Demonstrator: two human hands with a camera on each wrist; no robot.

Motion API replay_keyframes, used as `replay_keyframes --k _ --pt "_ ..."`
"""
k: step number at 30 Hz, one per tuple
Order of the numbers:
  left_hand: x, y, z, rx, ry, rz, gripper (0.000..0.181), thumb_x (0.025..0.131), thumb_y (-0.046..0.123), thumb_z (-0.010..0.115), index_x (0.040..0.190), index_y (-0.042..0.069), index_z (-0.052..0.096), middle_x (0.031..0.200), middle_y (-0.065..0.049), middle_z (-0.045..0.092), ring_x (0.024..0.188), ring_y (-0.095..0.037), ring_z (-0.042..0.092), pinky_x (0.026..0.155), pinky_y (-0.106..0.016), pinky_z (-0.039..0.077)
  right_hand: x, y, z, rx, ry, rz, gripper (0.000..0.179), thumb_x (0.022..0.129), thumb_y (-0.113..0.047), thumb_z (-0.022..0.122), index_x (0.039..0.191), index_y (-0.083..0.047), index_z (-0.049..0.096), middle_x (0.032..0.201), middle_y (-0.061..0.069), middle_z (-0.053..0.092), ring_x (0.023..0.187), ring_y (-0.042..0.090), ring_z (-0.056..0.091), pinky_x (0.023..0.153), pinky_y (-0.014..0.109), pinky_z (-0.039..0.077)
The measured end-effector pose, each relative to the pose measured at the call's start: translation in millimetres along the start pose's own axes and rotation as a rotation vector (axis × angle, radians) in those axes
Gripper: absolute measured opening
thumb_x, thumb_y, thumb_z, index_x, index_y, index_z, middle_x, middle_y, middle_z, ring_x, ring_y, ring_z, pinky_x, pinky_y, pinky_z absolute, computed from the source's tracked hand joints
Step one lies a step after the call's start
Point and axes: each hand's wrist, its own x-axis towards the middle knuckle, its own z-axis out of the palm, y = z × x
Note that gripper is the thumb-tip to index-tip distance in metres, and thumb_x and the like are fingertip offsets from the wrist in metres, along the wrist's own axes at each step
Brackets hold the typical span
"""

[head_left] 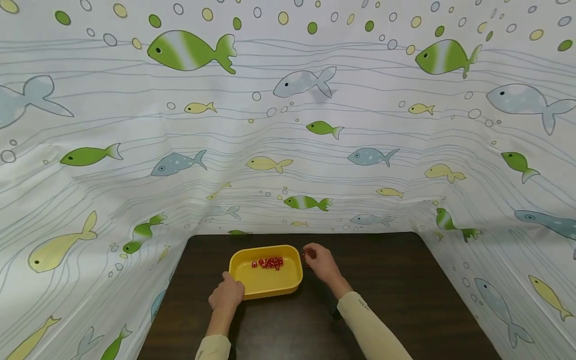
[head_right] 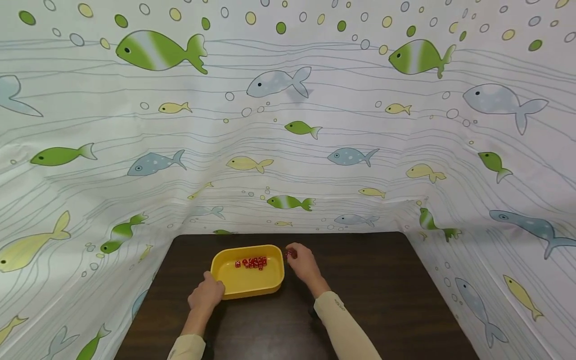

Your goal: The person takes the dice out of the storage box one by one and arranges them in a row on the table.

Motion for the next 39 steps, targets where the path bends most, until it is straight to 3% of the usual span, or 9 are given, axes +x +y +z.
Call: replay_keyframes --k 9,20,39 --pt "-1.0 -0.2 -1.2 -0.004 -0.002 0.007 0.048 0.103 0.025 0.048 0.137 -0.008 0.039 0.081 -0.018 0.056 0.07 -0.035 0.056 0.067 -0.048 0.046 -6.5 15 -15 -0.006 0.052 0.019 0.028 0.103 -0.009 0.07 0.13 -0.004 0.071 0.117 0.01 0.075 0.103 0.024 0.071 0.09 0.045 0.062" --pt "-0.8 -1.6 -3.5 -0.024 0.005 0.01 0.048 0.102 0.025 0.049 0.135 -0.008 0.041 0.081 -0.017 0.055 0.068 -0.034 0.056 0.067 -0.047 0.047 -15.5 33 -22 -0.036 0.053 0.095 0.029 0.103 -0.008 0.068 0.131 -0.003 0.07 0.119 0.011 0.074 0.106 0.026 0.07 0.087 0.045 0.061" --pt "3.1 -1.9 -1.5 -0.031 -0.01 -0.005 0.047 0.103 0.026 0.048 0.136 -0.007 0.039 0.081 -0.017 0.054 0.068 -0.034 0.056 0.066 -0.045 0.045 -18.6 49 -4 -0.084 -0.004 0.209 0.028 0.102 -0.006 0.068 0.13 -0.008 0.071 0.126 0.012 0.072 0.112 0.028 0.069 0.095 0.051 0.059"
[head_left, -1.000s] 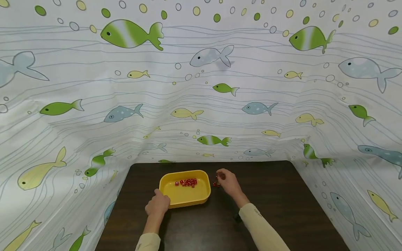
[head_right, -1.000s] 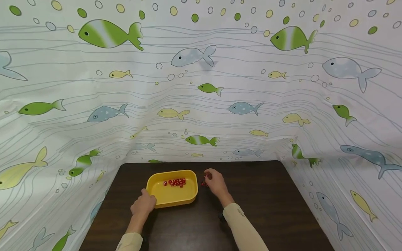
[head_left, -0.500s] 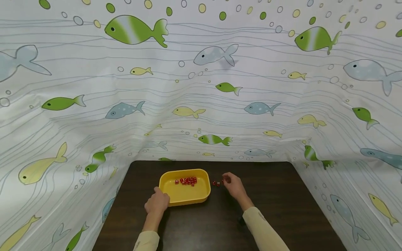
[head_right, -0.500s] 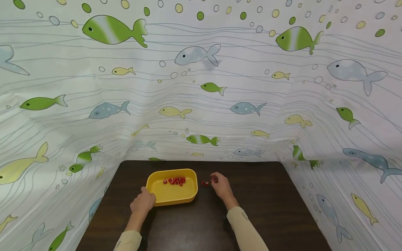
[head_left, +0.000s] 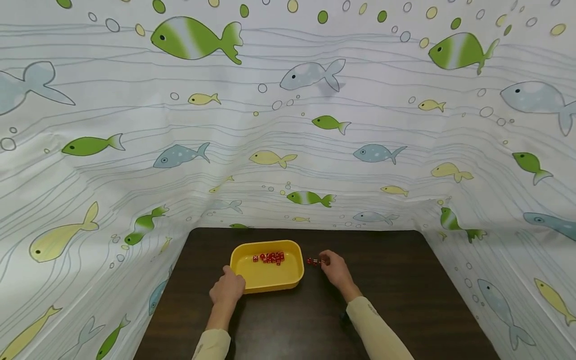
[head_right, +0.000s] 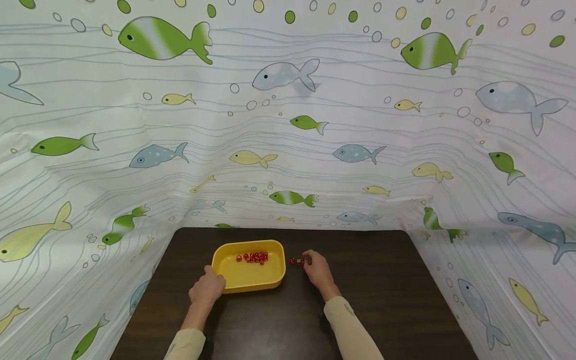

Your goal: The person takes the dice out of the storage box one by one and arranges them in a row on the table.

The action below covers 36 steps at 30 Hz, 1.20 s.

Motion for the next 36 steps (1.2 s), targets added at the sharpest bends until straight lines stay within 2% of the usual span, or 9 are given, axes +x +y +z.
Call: replay_keyframes --k 12,22,36 --pt "2.0 1.0 1.3 0.006 0.004 0.002 0.047 0.103 0.026 0.048 0.136 -0.006 0.04 0.081 -0.016 0.055 0.068 -0.034 0.056 0.065 -0.046 0.045 3.2 0 3 -0.019 -0.005 -0.014 0.029 0.102 -0.007 0.068 0.131 -0.007 0.07 0.131 0.015 0.072 0.121 0.034 0.068 0.101 0.054 0.057" --pt "0.6 2.2 0.2 0.012 0.011 -0.002 0.046 0.103 0.027 0.048 0.135 -0.005 0.041 0.082 -0.016 0.056 0.068 -0.034 0.057 0.066 -0.047 0.046 6.4 -1 8 -0.037 -0.041 -0.002 0.033 0.102 -0.007 0.069 0.135 -0.007 0.069 0.136 0.015 0.07 0.126 0.035 0.066 0.106 0.056 0.054" --pt "-1.4 1.5 -1.4 0.015 0.018 0.012 0.048 0.104 0.027 0.048 0.138 -0.006 0.04 0.081 -0.016 0.055 0.067 -0.033 0.056 0.064 -0.045 0.045 10.0 -2 11 -0.057 -0.036 -0.044 0.03 0.102 -0.008 0.069 0.132 -0.006 0.07 0.134 0.016 0.071 0.124 0.035 0.067 0.105 0.056 0.054"
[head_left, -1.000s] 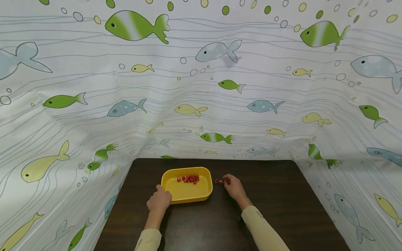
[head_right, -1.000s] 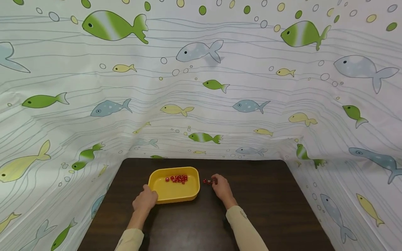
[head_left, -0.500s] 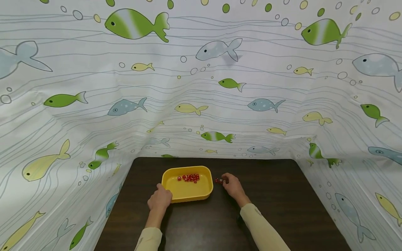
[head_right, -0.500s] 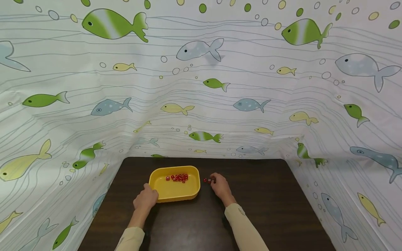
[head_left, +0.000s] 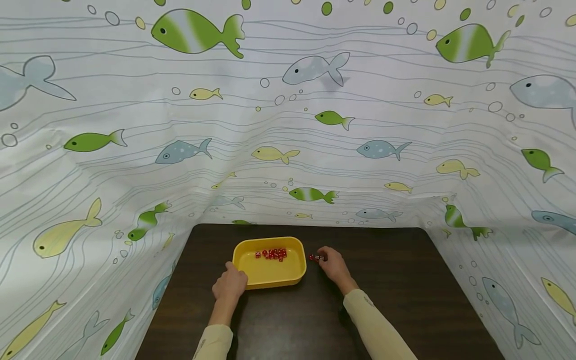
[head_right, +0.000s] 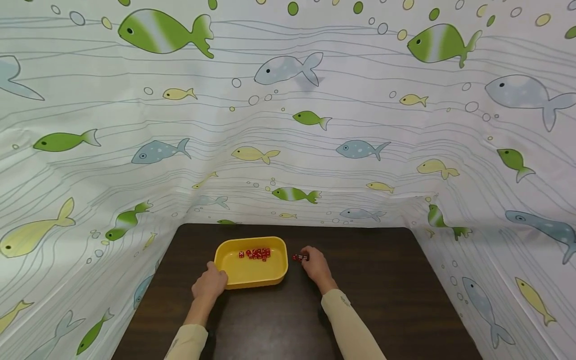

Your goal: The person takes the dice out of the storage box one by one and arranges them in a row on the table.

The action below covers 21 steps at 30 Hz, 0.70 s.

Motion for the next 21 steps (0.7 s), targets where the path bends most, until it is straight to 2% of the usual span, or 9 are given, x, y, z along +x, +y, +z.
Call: replay_keyframes --k 9,17,21 --pt "0.2 4.9 0.2 -0.011 0.003 0.006 0.048 0.103 0.026 0.049 0.138 -0.006 0.04 0.081 -0.016 0.054 0.067 -0.033 0.055 0.064 -0.045 0.045 3.6 2 -2 0.0 0.004 0.011 0.031 0.101 -0.008 0.07 0.132 -0.007 0.07 0.133 0.014 0.071 0.122 0.033 0.067 0.106 0.055 0.055" --pt "0.8 4.9 0.2 0.004 -0.006 -0.006 0.047 0.103 0.026 0.048 0.137 -0.007 0.04 0.082 -0.017 0.056 0.069 -0.034 0.057 0.067 -0.048 0.047 3.6 1 -9 0.004 -0.046 0.041 0.042 0.098 -0.004 0.072 0.14 -0.004 0.064 0.135 0.02 0.067 0.117 0.035 0.066 0.103 0.056 0.055" --pt "-0.1 3.1 -0.7 0.002 -0.007 -0.009 0.047 0.103 0.025 0.047 0.137 -0.007 0.04 0.081 -0.018 0.056 0.069 -0.035 0.057 0.067 -0.049 0.047 5.1 1 -14 -0.015 -0.076 0.063 0.048 0.097 -0.004 0.072 0.144 -0.003 0.06 0.137 0.022 0.065 0.122 0.038 0.064 0.104 0.058 0.054"
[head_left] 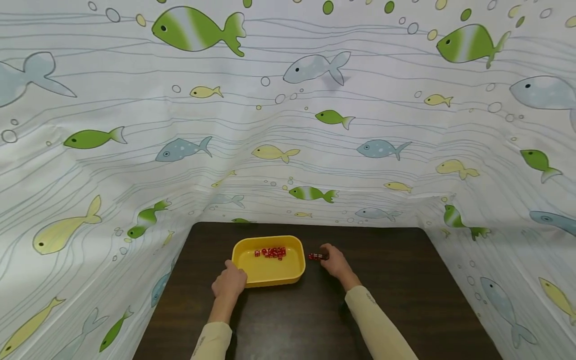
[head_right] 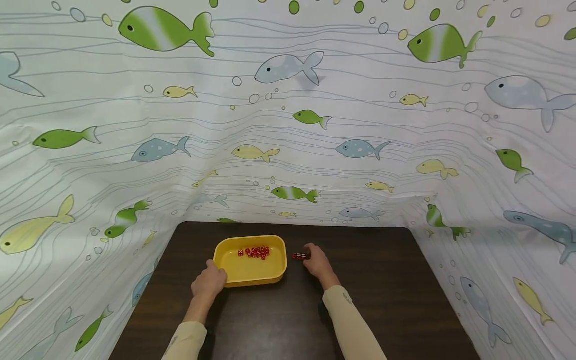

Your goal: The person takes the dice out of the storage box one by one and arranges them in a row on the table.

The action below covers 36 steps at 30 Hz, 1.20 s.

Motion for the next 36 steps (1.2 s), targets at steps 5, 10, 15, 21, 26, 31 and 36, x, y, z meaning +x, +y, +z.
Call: replay_keyframes --k 5,10,15,21,26,31,36 --pt "-0.4 -3.1 -0.4 -0.001 0.002 0.008 0.047 0.103 0.025 0.047 0.136 -0.007 0.04 0.081 -0.018 0.056 0.068 -0.035 0.056 0.067 -0.049 0.047 0.4 -1 -2 -0.032 -0.011 0.026 0.051 0.096 -0.002 0.069 0.146 -0.004 0.058 0.141 0.021 0.063 0.129 0.039 0.062 0.108 0.059 0.052" --pt "-0.7 -5.4 -0.3 -0.001 -0.001 -0.001 0.046 0.103 0.025 0.048 0.135 -0.007 0.04 0.081 -0.017 0.055 0.068 -0.034 0.056 0.066 -0.048 0.046 -0.7 -9 -3 -0.003 0.018 0.012 0.047 0.1 -0.004 0.064 0.146 -0.006 0.059 0.144 0.022 0.061 0.124 0.038 0.064 0.104 0.059 0.054" --pt "-0.9 -5.4 -0.4 -0.003 -0.006 -0.002 0.048 0.103 0.024 0.047 0.137 -0.008 0.039 0.083 -0.018 0.056 0.07 -0.035 0.057 0.068 -0.049 0.047 -0.6 -25 -6 0.05 0.072 0.0 0.04 0.104 -0.009 0.061 0.145 -0.008 0.061 0.143 0.019 0.063 0.125 0.035 0.064 0.103 0.057 0.055" --pt "-1.4 -3.9 1.8 -0.008 0.002 -0.003 0.047 0.103 0.024 0.047 0.137 -0.008 0.04 0.081 -0.018 0.056 0.069 -0.035 0.056 0.067 -0.049 0.046 -1.5 -46 -8 0.083 0.08 -0.065 0.04 0.103 -0.011 0.062 0.143 -0.008 0.063 0.139 0.017 0.066 0.122 0.034 0.066 0.103 0.055 0.056" --pt "-2.4 -3.3 2.0 -0.001 0.011 0.007 0.047 0.104 0.023 0.046 0.137 -0.01 0.04 0.079 -0.017 0.055 0.066 -0.034 0.056 0.065 -0.048 0.045 -3.2 -62 -6 0.106 0.053 -0.086 0.041 0.104 -0.014 0.064 0.145 -0.009 0.063 0.139 0.016 0.066 0.123 0.034 0.067 0.102 0.054 0.058" --pt "-3.3 -1.9 0.6 -0.005 0.011 0.008 0.047 0.104 0.023 0.046 0.137 -0.01 0.039 0.078 -0.017 0.054 0.064 -0.034 0.055 0.063 -0.047 0.044 -3.0 -77 0 0.14 0.021 -0.122 0.043 0.104 -0.012 0.064 0.146 -0.008 0.061 0.136 0.017 0.067 0.12 0.033 0.067 0.096 0.05 0.061" --pt "-3.0 0.5 -0.1 -0.006 0.013 0.002 0.047 0.103 0.023 0.047 0.137 -0.009 0.04 0.079 -0.016 0.055 0.065 -0.034 0.056 0.065 -0.047 0.045 -2.0 -90 9 0.115 -0.002 -0.136 0.04 0.104 -0.009 0.064 0.144 -0.006 0.062 0.135 0.016 0.068 0.115 0.03 0.066 0.097 0.049 0.06"
